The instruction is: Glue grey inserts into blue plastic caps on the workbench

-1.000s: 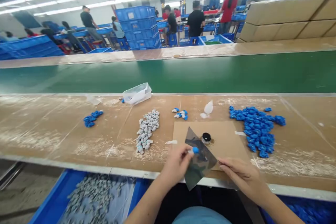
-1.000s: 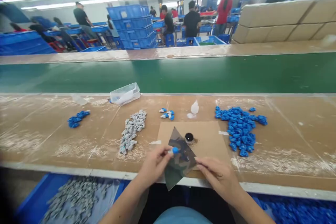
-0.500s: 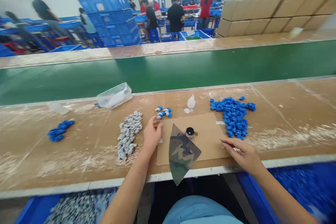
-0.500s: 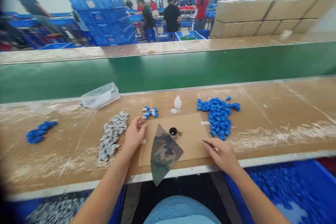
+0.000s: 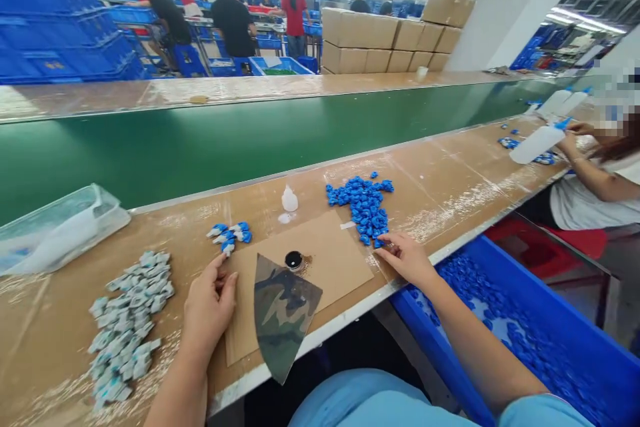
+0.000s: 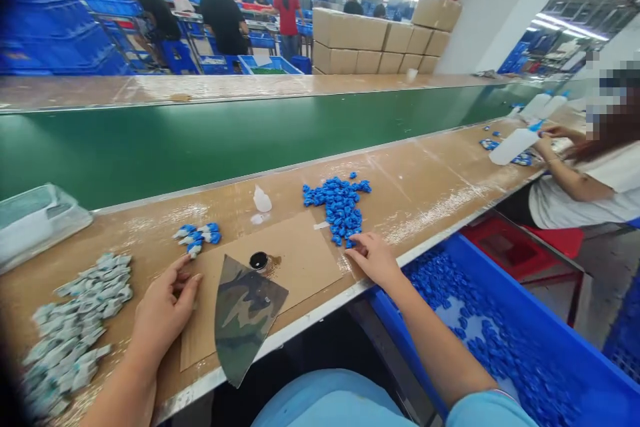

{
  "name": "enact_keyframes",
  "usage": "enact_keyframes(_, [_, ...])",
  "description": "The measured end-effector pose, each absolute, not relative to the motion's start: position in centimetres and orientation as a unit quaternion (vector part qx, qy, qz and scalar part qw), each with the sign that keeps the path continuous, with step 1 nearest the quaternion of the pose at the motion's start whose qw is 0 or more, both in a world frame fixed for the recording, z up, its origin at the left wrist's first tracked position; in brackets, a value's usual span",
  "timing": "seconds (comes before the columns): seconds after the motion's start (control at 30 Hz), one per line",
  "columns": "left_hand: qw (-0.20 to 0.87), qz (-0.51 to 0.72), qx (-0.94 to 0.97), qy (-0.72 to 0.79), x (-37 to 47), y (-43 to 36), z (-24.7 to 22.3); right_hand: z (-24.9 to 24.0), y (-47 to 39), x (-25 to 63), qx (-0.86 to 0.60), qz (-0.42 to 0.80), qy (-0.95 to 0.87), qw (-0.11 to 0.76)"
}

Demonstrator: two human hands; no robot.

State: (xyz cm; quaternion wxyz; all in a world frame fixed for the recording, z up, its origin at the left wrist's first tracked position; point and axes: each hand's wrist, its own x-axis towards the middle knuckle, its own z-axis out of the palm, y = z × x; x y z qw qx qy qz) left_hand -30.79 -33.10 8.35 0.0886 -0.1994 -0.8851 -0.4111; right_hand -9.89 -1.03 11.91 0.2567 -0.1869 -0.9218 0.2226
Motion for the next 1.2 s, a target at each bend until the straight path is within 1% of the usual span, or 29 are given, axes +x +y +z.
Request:
enact_keyframes(0.13, [0.156, -0.440, -0.199, -0.862, -27.7, -35.1, 8.1, 11.9, -0.7, -10.5, -0.150, 0.184, -0.944, 0.229])
enact_keyframes(0.23, [0.222, -0.428, -0.151, -0.863, -24.6, -37.1, 7.7, 11.8, 0.2, -10.9, -0.087, 0.156, -0.953, 0.245])
enact_keyframes(0.3, [0.258, -0.416, -0.093, -0.867, -23.1, -38.6, 7.4, 12.0, 0.5, -11.1, -0.062, 0.167, -0.952, 0.251])
enact_keyframes(0.4, [0.294, -0.385, -0.013, -0.874, -22.1, -40.6, 7.0, 12.7, -0.1, -11.5, -0.100, 0.221, -0.944, 0.224])
enact_keyframes(0.5, [0.289, -0.357, 0.002, -0.888, -22.7, -41.6, 6.5, 13.3, -2.0, -12.2, -0.123, 0.321, -0.918, 0.196])
enact_keyframes(0.6, [0.261, -0.326, -0.011, -0.909, -23.9, -41.5, 6.0, 13.4, -4.4, -13.5, -0.069, 0.397, -0.893, 0.199])
enact_keyframes(0.7, [0.259, -0.317, -0.018, -0.912, -24.4, -41.1, 5.7, 13.2, -6.6, -14.5, -0.004, 0.453, -0.872, 0.186])
enact_keyframes(0.77, [0.270, -0.332, -0.028, -0.903, -24.1, -41.0, 5.8, 13.1, -7.8, -15.0, 0.021, 0.483, -0.857, 0.179])
enact_keyframes(0.83, [0.276, -0.377, -0.037, -0.883, -23.5, -40.6, 6.1, 13.0, -8.8, -15.4, 0.034, 0.510, -0.843, 0.169])
enact_keyframes(0.87, [0.266, -0.420, -0.037, -0.867, -23.2, -40.3, 6.3, 13.0, -9.2, -15.5, 0.039, 0.523, -0.836, 0.161])
enact_keyframes(0.93, [0.204, -0.552, -0.022, -0.808, -22.4, -39.1, 6.8, 12.9, -10.0, -15.8, 0.048, 0.556, -0.817, 0.146])
enact_keyframes(1.03, [0.038, -0.759, 0.020, -0.650, -21.3, -36.4, 7.8, 12.6, -10.9, -16.1, 0.046, 0.616, -0.780, 0.105])
enact_keyframes(1.1, [-0.067, -0.827, 0.041, -0.557, -20.6, -34.4, 8.8, 12.4, -11.2, -16.3, 0.036, 0.644, -0.760, 0.074])
enact_keyframes(1.2, [-0.171, -0.852, 0.052, -0.492, -20.2, -32.0, 9.9, 12.2, -11.3, -16.5, 0.037, 0.639, -0.765, 0.068])
